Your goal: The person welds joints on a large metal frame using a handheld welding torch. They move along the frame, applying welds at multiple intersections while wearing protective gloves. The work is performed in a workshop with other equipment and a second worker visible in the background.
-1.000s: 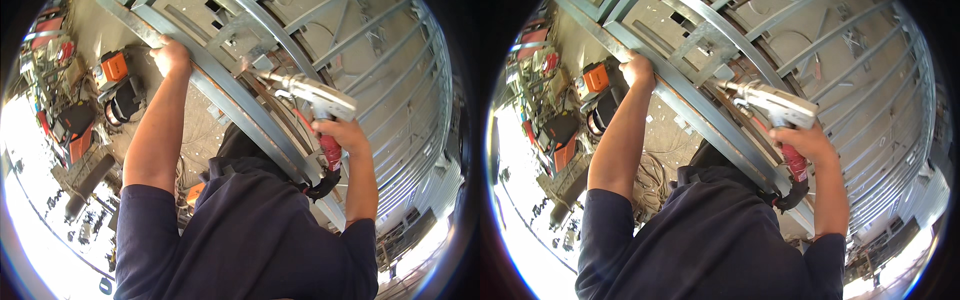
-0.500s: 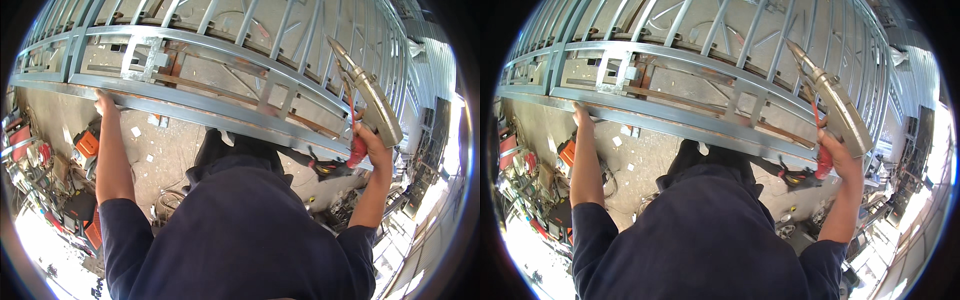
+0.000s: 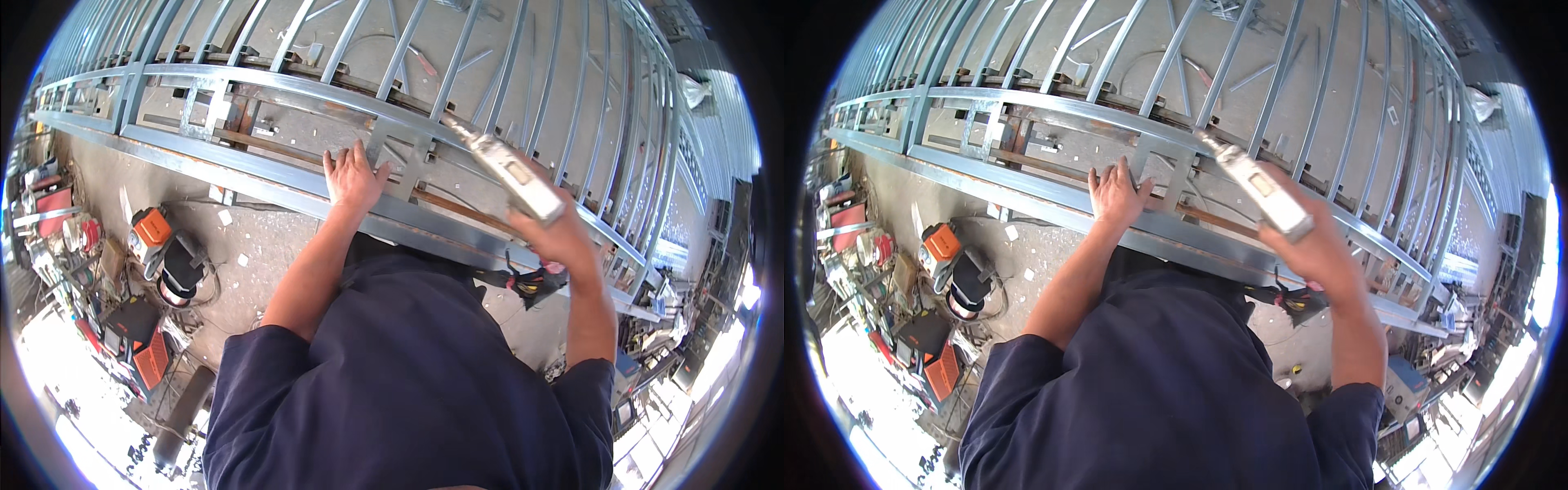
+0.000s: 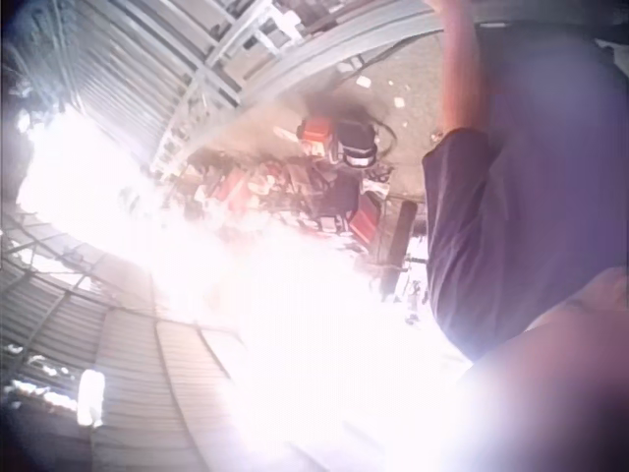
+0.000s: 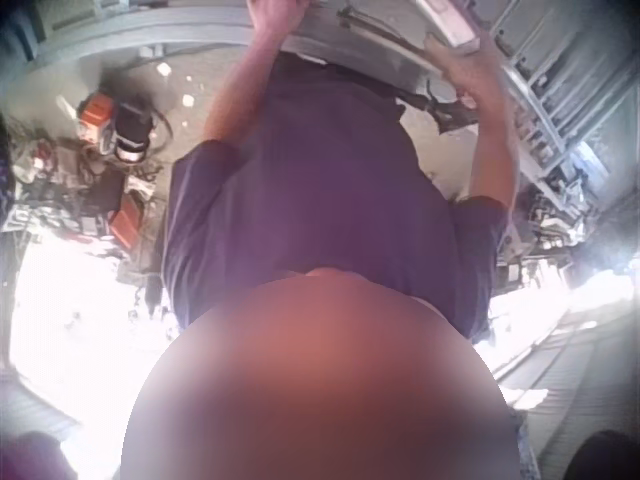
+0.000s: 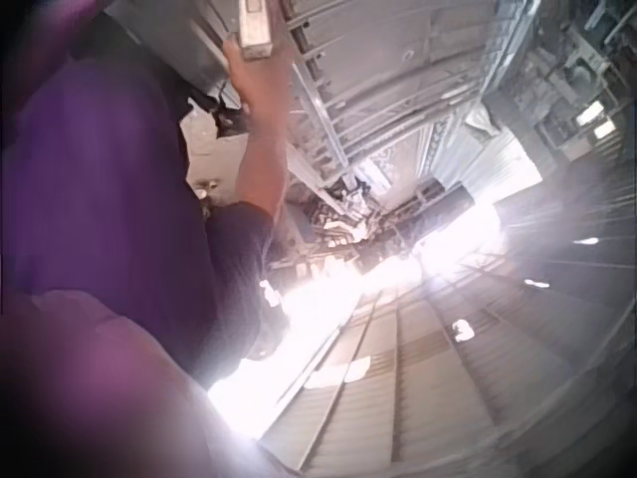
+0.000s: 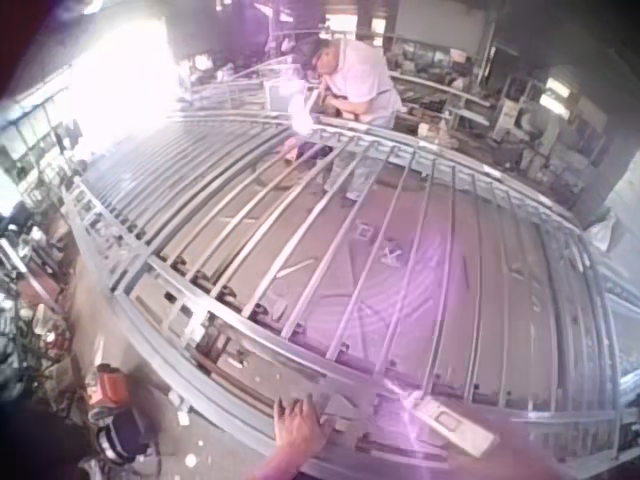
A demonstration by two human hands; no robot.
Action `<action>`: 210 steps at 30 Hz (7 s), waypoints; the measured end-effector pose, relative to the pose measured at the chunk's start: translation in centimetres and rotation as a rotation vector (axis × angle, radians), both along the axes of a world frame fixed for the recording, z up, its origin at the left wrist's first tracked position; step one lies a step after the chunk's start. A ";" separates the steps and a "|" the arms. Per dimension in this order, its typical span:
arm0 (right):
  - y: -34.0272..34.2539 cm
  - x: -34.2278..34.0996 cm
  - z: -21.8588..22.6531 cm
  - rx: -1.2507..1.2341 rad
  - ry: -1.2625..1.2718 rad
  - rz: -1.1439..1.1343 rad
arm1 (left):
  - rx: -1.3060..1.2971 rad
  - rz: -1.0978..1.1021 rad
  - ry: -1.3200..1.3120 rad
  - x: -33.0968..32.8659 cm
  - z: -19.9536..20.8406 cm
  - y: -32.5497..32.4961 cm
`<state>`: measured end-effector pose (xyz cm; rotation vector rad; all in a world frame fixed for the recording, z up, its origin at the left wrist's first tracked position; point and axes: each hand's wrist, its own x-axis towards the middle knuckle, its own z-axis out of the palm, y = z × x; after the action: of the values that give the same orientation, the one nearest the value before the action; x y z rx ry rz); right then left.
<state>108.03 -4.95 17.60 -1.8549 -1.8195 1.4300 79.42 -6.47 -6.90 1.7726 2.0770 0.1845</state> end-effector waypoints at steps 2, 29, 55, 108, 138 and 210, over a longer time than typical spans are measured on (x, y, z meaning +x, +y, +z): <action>0.6 -0.1 -2.3 -0.035 0.001 0.072 | -0.065 0.002 0.008 0.7 0.9 0.0; -1.6 -6.1 -7.7 0.340 -0.176 0.172 | 0.299 0.171 -0.144 -1.5 0.9 5.2; 0.5 -1.0 -7.7 0.279 -0.005 0.096 | 0.641 0.043 -0.143 -4.0 -2.8 18.5; -2.8 -10.0 -11.5 0.501 -0.426 0.325 | 0.147 0.062 -0.101 0.4 -0.3 -0.7; -5.9 -4.6 -10.0 0.376 -0.463 0.275 | 0.152 0.072 -0.061 0.5 0.0 -0.6; 7.3 -2.1 -16.5 -0.730 0.375 0.305 | 0.307 1.563 -0.326 -4.0 -3.0 -3.6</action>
<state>105.88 2.31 1.09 -1.4040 -1.5443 2.6115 75.40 -10.12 -9.91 -0.1903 2.6859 1.1148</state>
